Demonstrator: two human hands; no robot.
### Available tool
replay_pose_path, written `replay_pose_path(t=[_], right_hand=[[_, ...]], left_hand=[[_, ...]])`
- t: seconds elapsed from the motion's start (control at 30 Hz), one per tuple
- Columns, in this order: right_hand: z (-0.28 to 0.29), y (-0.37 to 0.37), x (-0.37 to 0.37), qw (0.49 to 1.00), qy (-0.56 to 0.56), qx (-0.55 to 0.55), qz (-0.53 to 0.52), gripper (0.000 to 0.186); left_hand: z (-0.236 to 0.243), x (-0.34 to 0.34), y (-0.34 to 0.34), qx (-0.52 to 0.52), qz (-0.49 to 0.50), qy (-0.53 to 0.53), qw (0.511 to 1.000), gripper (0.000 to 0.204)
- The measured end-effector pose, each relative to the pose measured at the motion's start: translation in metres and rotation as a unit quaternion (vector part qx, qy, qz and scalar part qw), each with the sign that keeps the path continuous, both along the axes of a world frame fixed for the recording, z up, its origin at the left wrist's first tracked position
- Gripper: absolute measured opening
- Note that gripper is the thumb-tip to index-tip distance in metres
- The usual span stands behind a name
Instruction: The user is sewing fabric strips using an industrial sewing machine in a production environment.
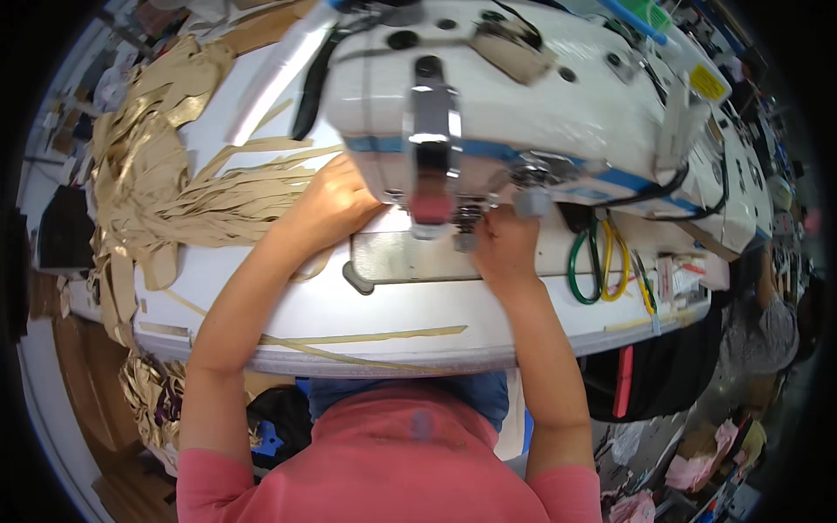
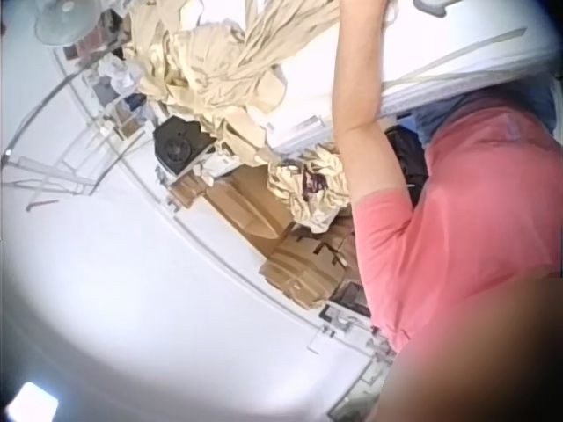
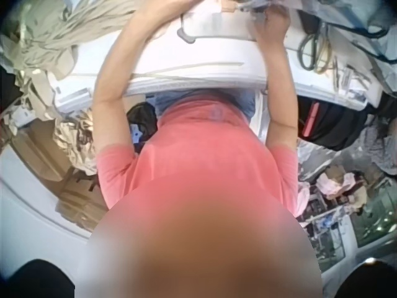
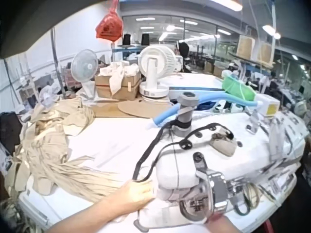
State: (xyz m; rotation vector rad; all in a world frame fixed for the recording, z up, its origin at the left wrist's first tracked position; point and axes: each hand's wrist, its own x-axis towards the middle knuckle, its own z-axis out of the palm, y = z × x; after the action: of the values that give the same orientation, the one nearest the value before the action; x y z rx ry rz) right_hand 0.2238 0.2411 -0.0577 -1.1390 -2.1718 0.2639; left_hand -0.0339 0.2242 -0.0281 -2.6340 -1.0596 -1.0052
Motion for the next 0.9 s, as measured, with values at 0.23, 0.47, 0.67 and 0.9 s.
replay_pose_path(t=[0.23, 0.47, 0.67, 0.9], right_hand=[[-0.03, 0.004, 0.008, 0.935, 0.298, -0.182, 0.067, 0.018], [-0.024, 0.004, 0.012, 0.977, 0.191, -0.082, 0.05, 0.013], [-0.018, 0.005, 0.016, 0.985, 0.153, -0.061, 0.045, 0.009], [-0.003, -0.002, -0.001, 0.981, 0.188, -0.043, 0.038, 0.013]], left_hand=[[0.034, -0.008, 0.009, -0.056, 0.22, 0.137, 0.964, 0.011], [0.099, -0.093, 0.054, -0.155, 0.232, -0.006, 0.96, 0.03], [0.129, -0.189, -0.002, -0.226, 0.332, 0.034, 0.915, 0.023], [0.092, -0.268, -0.103, -0.293, 0.347, 0.043, 0.89, 0.015]])
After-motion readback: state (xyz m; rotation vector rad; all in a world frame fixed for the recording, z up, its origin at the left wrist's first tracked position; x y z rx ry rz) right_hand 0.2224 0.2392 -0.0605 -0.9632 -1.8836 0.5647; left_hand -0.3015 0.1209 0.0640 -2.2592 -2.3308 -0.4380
